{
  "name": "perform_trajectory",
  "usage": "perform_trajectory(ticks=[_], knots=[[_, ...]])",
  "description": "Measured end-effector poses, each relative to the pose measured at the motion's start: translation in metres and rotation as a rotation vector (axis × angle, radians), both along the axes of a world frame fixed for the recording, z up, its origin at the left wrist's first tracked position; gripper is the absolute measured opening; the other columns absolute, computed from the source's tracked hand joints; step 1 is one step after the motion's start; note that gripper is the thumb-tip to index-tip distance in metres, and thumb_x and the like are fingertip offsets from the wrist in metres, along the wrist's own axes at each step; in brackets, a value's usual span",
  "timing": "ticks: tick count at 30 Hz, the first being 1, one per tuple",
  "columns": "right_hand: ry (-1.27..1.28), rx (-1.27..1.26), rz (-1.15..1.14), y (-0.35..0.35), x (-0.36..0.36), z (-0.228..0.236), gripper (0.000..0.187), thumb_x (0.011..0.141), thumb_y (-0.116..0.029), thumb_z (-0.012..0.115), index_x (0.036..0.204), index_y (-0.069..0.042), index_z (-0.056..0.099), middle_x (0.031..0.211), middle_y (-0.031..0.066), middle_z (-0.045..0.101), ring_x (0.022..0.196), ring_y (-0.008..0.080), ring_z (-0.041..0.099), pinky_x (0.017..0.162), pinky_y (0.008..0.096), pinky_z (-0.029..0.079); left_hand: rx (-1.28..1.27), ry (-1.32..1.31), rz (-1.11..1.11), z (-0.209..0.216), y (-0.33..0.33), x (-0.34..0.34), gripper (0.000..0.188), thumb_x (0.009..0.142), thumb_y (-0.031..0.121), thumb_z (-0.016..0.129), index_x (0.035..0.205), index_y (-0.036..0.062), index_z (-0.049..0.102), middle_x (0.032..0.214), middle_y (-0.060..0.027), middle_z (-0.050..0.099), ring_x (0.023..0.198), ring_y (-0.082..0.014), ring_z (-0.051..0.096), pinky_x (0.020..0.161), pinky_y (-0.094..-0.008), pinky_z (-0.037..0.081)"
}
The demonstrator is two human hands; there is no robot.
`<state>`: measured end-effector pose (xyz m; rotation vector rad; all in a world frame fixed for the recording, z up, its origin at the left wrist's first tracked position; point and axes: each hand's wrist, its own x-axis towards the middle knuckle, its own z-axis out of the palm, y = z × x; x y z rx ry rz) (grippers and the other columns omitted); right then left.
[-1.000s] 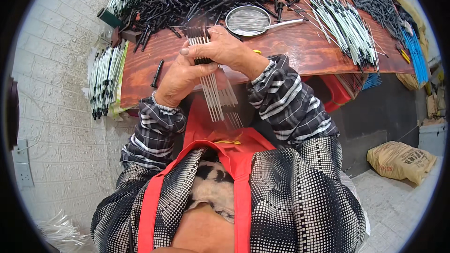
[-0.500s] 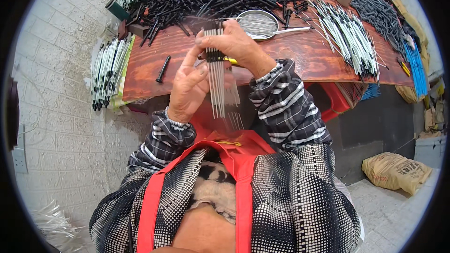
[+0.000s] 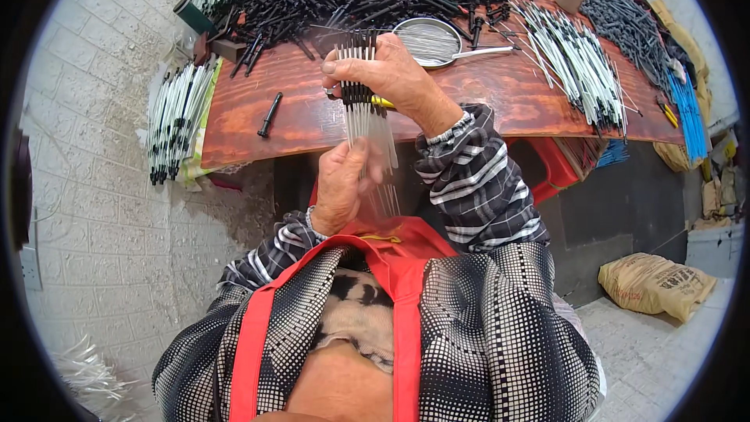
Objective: The person assembles brush components by grouping plastic rods with black tips and threading thin metal pins through the holes in the connectors by hand.
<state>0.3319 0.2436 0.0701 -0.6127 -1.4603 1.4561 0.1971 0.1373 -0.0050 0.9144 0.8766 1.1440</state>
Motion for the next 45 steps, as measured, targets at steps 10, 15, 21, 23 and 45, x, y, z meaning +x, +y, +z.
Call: perform_trajectory(ticks=[10,15,21,23,45], knots=[[-0.146,0.041,0.016,-0.005,-0.008,-0.008,0.028,0.088,-0.027,0.066,0.097,0.000,0.069,0.082,0.0085,0.071,0.079,0.0122,0.066,0.072,0.0263,0.053,0.080,-0.019,0.077,-0.013,0.013,-0.006,0.031,0.100,0.030,0.053,0.092,0.0017,0.063,0.063,-0.0017,0.057,0.048,-0.0027,0.036,0.046,-0.0186,0.026],[-0.136,0.082,0.023,-0.004,-0.017,-0.024,0.028,0.090,-0.029,0.065,0.095,-0.001,0.069,0.083,0.0075,0.071,0.078,0.0114,0.066,0.071,0.0267,0.053,0.097,-0.056,0.072,-0.022,0.018,-0.011,0.031,0.100,0.030,0.053,0.091,0.0019,0.063,0.063,-0.0013,0.057,0.048,-0.0027,0.035,0.045,-0.0190,0.025],[-0.096,0.110,0.062,0.004,-0.022,-0.046,0.027,0.091,-0.028,0.065,0.093,-0.002,0.067,0.084,0.0056,0.070,0.077,0.0122,0.066,0.069,0.0256,0.053,0.096,-0.021,0.075,-0.037,0.026,-0.016,0.031,0.100,0.028,0.053,0.092,0.0010,0.064,0.065,-0.0026,0.059,0.048,-0.0039,0.040,0.045,-0.0194,0.029],[-0.074,0.092,0.087,0.006,-0.021,-0.059,0.026,0.091,-0.028,0.066,0.093,-0.002,0.067,0.084,0.0052,0.070,0.077,0.0124,0.066,0.069,0.0253,0.052,0.093,0.082,0.092,-0.048,0.029,-0.016,0.031,0.100,0.028,0.053,0.093,0.0003,0.064,0.067,-0.0037,0.061,0.049,-0.0052,0.045,0.046,-0.0198,0.033],[-0.054,0.563,-0.050,-0.120,-0.015,-0.166,0.016,0.085,-0.008,0.068,0.095,0.003,0.062,0.088,0.0149,0.066,0.084,0.0310,0.067,0.079,0.0379,0.056,-0.252,0.249,-0.082,-0.153,-0.039,-0.086,0.021,0.089,0.004,0.061,0.107,-0.0041,0.067,0.095,-0.0046,0.069,0.084,-0.0095,0.063,0.077,-0.0241,0.052]])
